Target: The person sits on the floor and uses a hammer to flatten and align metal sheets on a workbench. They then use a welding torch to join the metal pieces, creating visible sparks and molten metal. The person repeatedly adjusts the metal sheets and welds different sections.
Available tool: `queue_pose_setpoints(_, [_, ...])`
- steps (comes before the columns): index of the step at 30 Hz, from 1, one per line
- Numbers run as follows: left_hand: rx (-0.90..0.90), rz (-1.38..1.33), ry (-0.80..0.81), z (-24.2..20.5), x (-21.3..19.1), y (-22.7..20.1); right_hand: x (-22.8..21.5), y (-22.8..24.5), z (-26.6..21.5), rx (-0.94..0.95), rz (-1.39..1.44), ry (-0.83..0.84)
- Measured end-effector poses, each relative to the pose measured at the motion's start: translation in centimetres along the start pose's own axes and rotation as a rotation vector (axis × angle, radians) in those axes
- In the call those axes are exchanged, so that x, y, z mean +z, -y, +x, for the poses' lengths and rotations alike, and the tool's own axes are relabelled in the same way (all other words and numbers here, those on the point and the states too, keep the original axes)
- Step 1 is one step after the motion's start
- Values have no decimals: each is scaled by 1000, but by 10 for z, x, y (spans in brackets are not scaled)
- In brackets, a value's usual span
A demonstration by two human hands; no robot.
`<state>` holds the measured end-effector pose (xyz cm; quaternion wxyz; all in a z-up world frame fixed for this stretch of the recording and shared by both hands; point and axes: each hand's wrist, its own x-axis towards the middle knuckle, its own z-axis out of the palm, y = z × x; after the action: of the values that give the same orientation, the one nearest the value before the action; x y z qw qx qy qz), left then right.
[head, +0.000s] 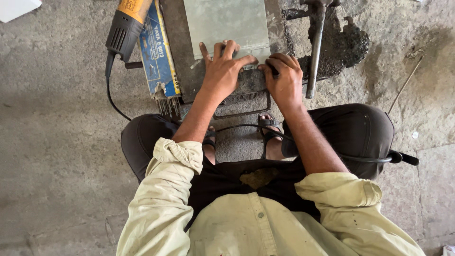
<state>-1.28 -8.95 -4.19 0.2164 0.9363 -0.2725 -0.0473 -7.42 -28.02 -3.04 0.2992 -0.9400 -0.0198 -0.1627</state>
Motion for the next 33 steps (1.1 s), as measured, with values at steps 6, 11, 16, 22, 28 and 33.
queue_pose_setpoints(6, [-24,18,20,1,0,0,0,0,-2,-29,-10,0])
queue_pose_setpoints(11, [-34,8,43,2,-1,0,-3,3,-3,-55,17,14])
queue_pose_setpoints(16, [-1,80,22,-1,-6,-2,-4,3,-4,-56,6,45])
queue_pose_setpoints(22, [-7,58,69,0,-20,-9,-18,16,-6,-85,-44,88])
queue_pose_setpoints(28, [53,42,16,-2,-23,-9,-85,20,-14,108,58,139])
queue_pose_setpoints(33, [31,83,51,-2,-16,-6,-180,-57,-117,313,189,-331])
